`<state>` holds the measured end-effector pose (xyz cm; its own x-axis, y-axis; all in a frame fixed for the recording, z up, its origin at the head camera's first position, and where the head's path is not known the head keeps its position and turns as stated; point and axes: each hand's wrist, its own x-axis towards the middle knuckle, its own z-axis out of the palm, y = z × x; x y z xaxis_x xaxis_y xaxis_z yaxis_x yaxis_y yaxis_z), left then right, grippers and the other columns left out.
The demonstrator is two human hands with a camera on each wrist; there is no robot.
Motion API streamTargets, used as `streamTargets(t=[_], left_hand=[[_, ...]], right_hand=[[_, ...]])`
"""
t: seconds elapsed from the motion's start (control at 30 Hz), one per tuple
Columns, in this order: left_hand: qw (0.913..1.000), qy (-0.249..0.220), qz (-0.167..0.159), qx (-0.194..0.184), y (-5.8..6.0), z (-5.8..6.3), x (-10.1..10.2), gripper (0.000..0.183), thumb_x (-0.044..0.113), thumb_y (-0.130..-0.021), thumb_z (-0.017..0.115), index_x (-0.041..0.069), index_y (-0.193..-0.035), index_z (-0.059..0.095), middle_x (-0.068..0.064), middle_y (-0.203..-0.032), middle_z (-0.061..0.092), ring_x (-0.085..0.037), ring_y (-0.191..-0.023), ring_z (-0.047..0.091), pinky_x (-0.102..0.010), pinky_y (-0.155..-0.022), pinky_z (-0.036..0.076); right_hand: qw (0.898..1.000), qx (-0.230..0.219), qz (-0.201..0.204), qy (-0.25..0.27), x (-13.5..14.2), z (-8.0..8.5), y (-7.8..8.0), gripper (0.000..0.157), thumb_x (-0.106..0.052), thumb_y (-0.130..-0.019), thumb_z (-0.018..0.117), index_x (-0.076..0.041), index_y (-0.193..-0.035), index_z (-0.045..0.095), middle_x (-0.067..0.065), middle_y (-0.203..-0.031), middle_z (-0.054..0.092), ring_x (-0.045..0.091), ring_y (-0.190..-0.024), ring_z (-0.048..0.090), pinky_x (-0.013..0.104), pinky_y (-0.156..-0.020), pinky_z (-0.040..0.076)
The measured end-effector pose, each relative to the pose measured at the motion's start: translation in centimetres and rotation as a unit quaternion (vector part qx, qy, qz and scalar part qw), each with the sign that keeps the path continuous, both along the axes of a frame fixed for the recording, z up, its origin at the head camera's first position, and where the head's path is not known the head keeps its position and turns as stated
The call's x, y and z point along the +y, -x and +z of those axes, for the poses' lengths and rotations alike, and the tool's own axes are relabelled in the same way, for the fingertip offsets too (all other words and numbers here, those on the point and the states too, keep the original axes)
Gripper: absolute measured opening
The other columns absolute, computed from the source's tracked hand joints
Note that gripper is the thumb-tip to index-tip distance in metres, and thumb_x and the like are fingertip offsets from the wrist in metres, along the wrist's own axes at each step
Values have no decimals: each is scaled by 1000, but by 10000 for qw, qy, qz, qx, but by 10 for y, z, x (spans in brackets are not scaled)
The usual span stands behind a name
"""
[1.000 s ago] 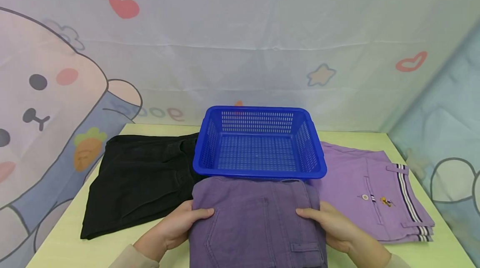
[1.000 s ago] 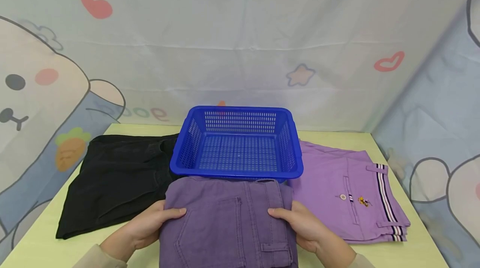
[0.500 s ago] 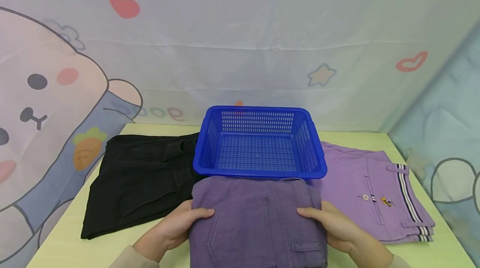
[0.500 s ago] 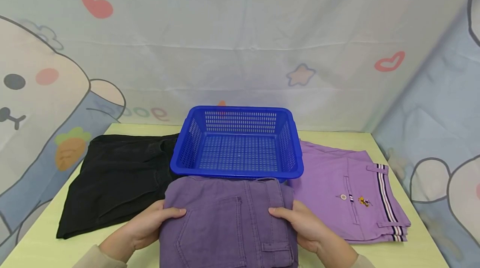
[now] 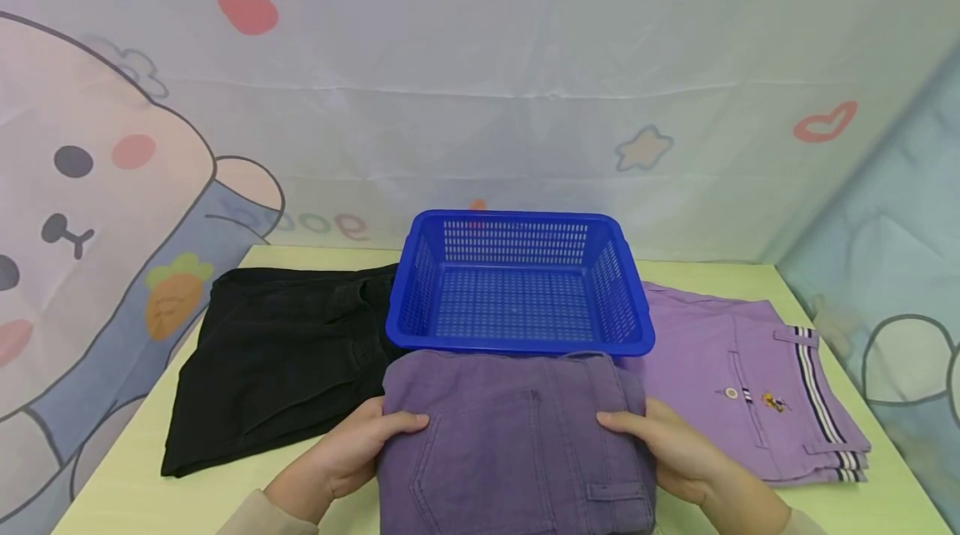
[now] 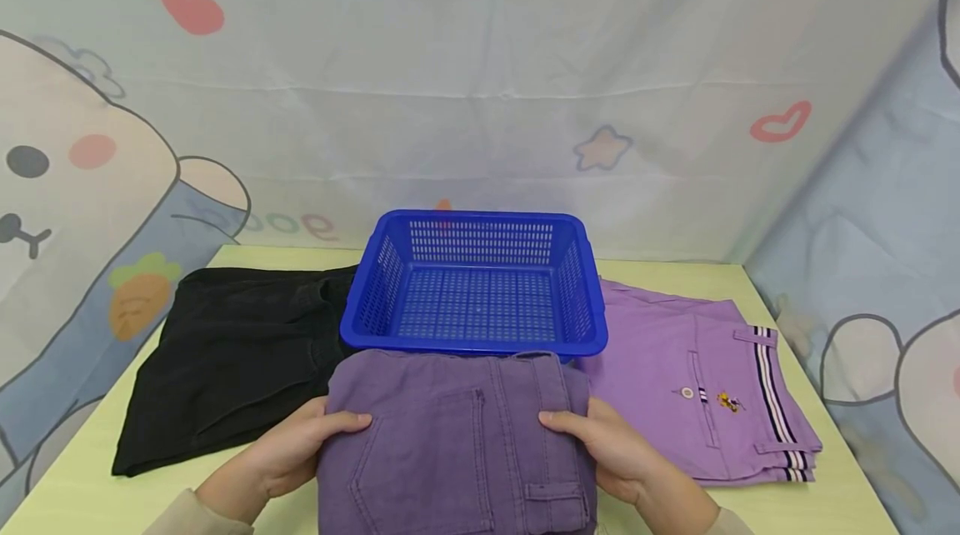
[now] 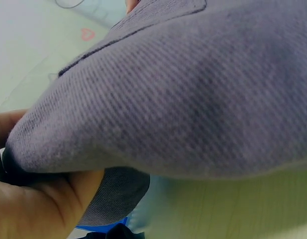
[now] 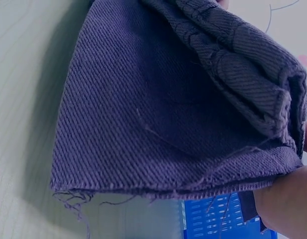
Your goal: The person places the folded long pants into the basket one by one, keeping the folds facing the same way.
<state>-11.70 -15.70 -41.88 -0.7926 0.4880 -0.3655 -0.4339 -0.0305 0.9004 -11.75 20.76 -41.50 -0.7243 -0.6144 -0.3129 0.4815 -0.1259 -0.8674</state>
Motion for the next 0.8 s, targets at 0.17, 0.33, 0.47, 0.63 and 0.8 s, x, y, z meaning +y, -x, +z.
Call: streamTargets(t=[0.17,0.33,0.47,0.63,0.8], left_hand=[[10000,24,70,-8,-1,2,1,59,22,-91,56,-6,-136,30,-7,-121,56,-16,-105,58,-32,-90,48],[10000,26,87,29,-2,3,2,60,19,-87,60,-5,-135,32,-8,-120,57,-18,-105,59,-33,-90,49],[9999,0,72,70,-2,4,2,57,16,-86,61,-5,-132,35,-8,-117,59,-18,-103,60,-33,-89,49],[9999,-31,59,82,-4,5,2,57,16,-85,61,-5,-131,35,-8,-116,59,-19,-103,60,-33,-89,49],[9999,-70,40,65,-3,6,3,58,15,-84,62,-5,-132,34,-9,-116,59,-20,-102,60,-34,-89,50]], right_hand=[[10000,-8,-1,29,0,2,0,31,-16,-100,43,-6,-128,41,5,-115,64,20,-105,62,40,-91,50],[10000,-14,21,78,0,3,-1,29,-16,-100,42,-6,-128,41,4,-114,64,20,-105,62,40,-91,50],[10000,2,32,61,0,5,-1,32,-16,-100,42,-6,-130,39,5,-116,63,21,-106,61,40,-91,50],[10000,49,-12,-61,0,6,-1,34,-17,-100,42,-5,-131,37,4,-117,62,21,-107,61,40,-91,49],[9999,100,-30,-103,0,6,-1,32,-17,-100,42,-6,-129,38,5,-116,63,21,-107,61,40,-91,50]])
